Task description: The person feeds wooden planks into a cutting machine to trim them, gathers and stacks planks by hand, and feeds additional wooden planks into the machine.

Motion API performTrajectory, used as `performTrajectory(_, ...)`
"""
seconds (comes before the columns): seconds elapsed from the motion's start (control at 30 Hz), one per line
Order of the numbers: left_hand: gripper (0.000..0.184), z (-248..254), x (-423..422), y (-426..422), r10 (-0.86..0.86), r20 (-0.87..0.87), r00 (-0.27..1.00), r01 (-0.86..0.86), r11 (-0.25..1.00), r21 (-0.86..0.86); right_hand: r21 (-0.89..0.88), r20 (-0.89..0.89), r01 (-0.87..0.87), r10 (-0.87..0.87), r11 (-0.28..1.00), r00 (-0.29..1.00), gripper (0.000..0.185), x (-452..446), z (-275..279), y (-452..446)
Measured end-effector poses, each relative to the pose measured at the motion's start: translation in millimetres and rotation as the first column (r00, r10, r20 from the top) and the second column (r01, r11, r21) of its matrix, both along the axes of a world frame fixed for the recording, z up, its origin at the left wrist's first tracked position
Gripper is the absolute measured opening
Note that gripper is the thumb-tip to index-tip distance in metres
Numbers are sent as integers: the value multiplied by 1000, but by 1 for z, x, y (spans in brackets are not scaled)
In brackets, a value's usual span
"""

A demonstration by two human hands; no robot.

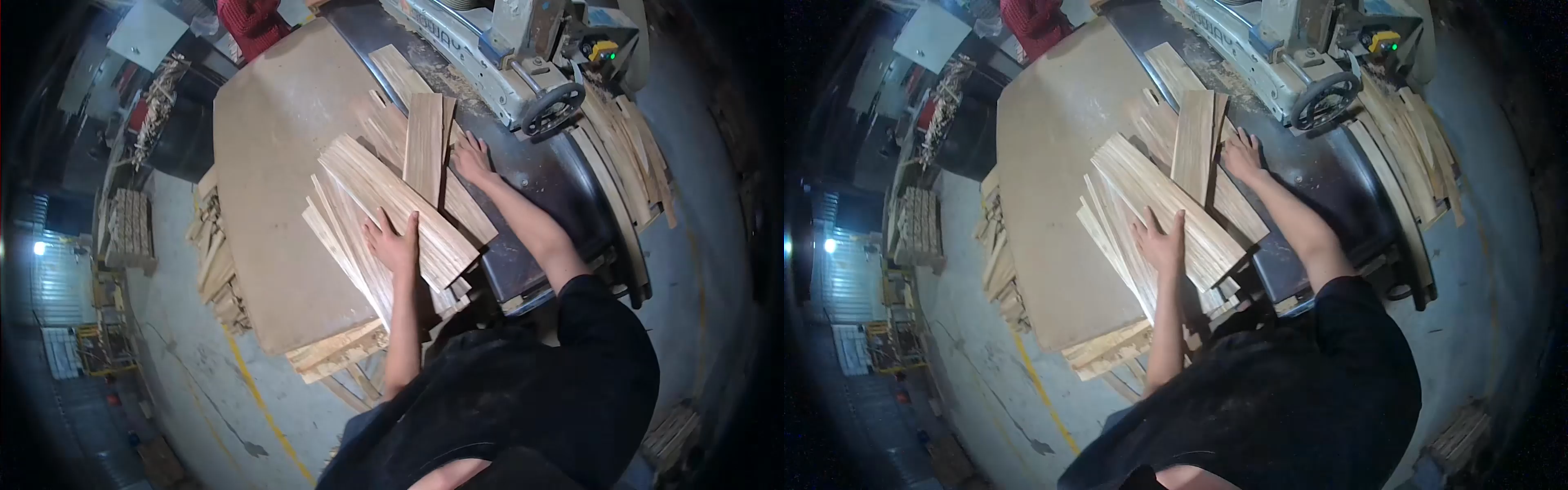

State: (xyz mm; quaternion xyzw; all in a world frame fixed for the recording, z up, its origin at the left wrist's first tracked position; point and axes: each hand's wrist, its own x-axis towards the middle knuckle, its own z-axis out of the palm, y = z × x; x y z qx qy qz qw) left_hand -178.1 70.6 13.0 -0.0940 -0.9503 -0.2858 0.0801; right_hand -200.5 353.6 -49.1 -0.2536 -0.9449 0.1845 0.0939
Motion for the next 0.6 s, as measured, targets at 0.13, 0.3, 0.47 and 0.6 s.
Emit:
performTrajectory(0.13,89,1,1,1,6,14,1000,-5,1000,-19,182,-35,-65,72,981,997,50,-8,-13,-5)
performTrajectory(0.3,88,2,-2,2,-2,11,1000,2,1000,-20,391,-76,-85,124,916,989,48,-7,-16,11)
performTrajectory(0.47,89,2,0,-1,-8,-12,1000,7,1000,-16,358,44,-122,114,926,993,43,15,12,35)
performTrajectory(0.6,86,2,-2,-6,-55,-15,998,56,998,30,346,162,-145,93,927,982,44,26,23,42)
